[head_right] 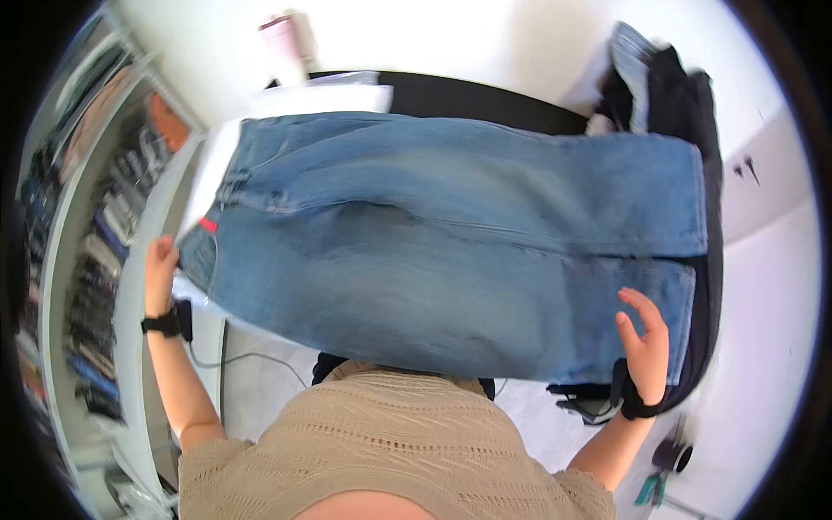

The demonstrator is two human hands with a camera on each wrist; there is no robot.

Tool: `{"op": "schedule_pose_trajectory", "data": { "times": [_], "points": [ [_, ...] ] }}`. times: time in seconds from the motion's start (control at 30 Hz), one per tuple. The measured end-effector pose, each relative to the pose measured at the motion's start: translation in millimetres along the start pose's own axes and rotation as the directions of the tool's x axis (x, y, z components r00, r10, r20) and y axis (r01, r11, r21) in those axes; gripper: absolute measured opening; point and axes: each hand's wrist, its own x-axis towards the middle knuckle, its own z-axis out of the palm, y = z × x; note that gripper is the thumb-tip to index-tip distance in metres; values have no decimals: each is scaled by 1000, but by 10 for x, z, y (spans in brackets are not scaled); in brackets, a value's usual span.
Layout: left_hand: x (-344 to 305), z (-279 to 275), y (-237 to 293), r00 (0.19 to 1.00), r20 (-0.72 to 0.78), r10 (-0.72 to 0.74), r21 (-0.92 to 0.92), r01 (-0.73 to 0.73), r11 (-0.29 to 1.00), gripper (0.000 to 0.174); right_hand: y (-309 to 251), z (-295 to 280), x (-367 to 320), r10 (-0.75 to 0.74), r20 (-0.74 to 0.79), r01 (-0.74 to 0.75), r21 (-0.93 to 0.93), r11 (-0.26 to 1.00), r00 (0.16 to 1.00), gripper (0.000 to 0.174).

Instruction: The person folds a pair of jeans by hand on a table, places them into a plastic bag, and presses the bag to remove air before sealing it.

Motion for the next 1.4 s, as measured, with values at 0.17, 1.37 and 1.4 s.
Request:
{"op": "schedule_pose_trajectory", "data": {
  "times": [0.17, 1.37, 1.4],
  "points": [
    [-223, 84, 45, 994, 39, 104, 122, -108, 987, 37, 527, -345, -259, 120, -459, -223, -177, 959, 880, 39],
    [-520, -744, 1882, 935, -145, 324, 242, -284, 928, 34, -38, -1367, -530, -38, -494, -203, -425, 882, 869, 36],
    [-522, -847, 2095, 880, -224, 419, 320, -340, 884, 31, -256, -1406, -586, -122, -459, -132, -482, 866, 880, 37]
  ]
}}
